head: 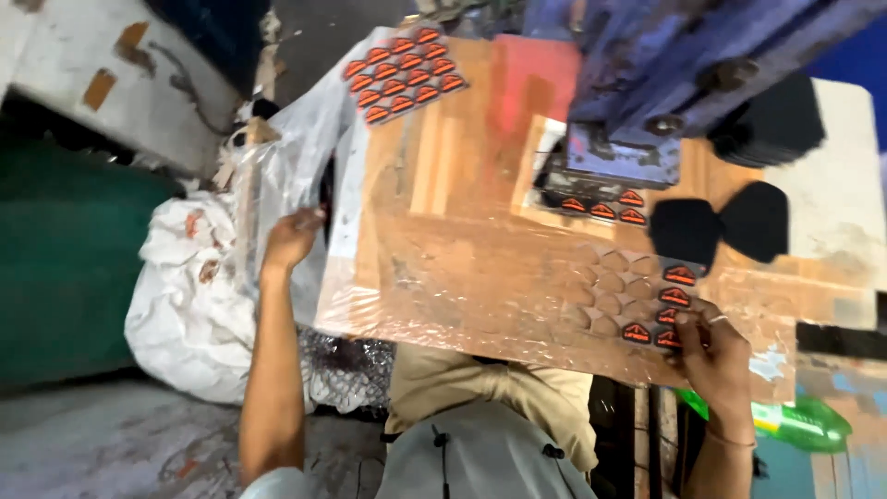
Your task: Placing and pressing logo patches onto black fabric pieces using a specialized pressing machine.
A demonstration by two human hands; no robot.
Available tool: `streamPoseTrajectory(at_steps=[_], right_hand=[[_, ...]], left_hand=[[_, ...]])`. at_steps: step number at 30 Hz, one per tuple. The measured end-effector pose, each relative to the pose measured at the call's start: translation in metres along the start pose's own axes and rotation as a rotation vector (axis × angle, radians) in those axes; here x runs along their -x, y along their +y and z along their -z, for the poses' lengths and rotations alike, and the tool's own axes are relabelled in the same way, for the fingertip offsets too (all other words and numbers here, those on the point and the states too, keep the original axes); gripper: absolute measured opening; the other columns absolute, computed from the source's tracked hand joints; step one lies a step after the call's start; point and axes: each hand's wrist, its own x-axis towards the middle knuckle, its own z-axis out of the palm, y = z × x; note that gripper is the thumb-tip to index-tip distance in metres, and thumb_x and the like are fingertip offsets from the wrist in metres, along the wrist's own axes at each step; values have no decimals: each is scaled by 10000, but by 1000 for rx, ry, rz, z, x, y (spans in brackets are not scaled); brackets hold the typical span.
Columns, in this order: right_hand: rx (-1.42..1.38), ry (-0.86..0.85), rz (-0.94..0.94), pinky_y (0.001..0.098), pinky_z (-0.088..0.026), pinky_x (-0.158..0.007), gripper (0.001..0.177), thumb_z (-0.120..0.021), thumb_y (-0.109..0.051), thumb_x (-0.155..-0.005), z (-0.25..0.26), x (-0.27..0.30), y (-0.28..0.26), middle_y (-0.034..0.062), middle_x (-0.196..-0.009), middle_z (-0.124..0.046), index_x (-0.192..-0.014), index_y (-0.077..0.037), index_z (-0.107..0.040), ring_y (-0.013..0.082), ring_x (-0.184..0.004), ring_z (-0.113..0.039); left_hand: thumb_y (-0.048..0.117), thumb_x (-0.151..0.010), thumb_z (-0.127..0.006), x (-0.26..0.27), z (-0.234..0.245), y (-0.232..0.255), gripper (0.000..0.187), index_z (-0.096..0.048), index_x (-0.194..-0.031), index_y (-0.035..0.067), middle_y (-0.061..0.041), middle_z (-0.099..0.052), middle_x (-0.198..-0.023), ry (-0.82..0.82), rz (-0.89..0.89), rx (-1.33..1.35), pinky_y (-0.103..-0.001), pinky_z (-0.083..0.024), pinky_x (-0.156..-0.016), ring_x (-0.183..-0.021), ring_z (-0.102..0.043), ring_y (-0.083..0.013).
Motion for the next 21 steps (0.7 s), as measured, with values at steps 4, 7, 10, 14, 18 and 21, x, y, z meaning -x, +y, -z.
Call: streamPoseTrajectory(at_steps=[4, 7, 10, 14, 18, 21], right_hand=[[147, 60, 82, 274, -507, -553, 264, -619, -118, -1040, 38, 13, 15, 60, -829, -690, -1276, -23, -688, 114, -659, -619], [584, 372, 336, 371, -546, -728, 322, -701, -136, -962, 47, 25, -25, 155, -1013, -711, -1262, -21, -697, 271, -856, -674], [718, 473, 509, 464, -545, -885, 430, -773, -162, -890, 30, 4, -77, 216, -1197, -696, -1288, -24, -685, 405, -1023, -665], [705, 272, 586, 514, -506, -935, 595, -824, -308, -883, -6, -56, -109, 268, -1155, -674, -1319, 53, -640, 447, -1073, -618], [774, 283, 628, 509, -501, -842, 688, -805, -348, -761, -40, -74, -96, 279, -1058, -670, -1253, 98, -627, 473, -993, -610], [931, 374, 841, 465, -538, -890, 473, -703, -258, -896, -45, -76, -69, 228, -1046, -677, -1256, 43, -641, 432, -1017, -640]], left_hand=[[248, -1048, -723, 26, -24, 162, 468, -603, -1443, 29, -140, -722, -1251, 136, -156, -28, -301, -555, -797, -996, -688, -189], [208, -1002, -752, 39, -81, 256, 652, -455, -1567, 76, -125, -708, -1263, -172, -122, 201, -287, -579, -809, -975, -685, -167], [178, -866, -818, 34, -159, 297, 937, -252, -1608, 85, -121, -657, -1263, -512, -65, 390, -292, -589, -766, -954, -675, -155], [99, -791, -921, 22, -244, 310, 1071, -192, -1574, 49, -140, -657, -1250, -673, -250, 835, -318, -565, -965, -1142, -655, -195], [41, -783, -951, 32, -257, 324, 764, -525, -1416, 12, -155, -736, -1247, -508, -592, 433, -378, -563, -1036, -1160, -705, -250], [44, -713, -902, 38, -245, 330, 745, -529, -1356, 14, -114, -758, -1162, -374, -455, 235, -365, -570, -1003, -1106, -742, -217]])
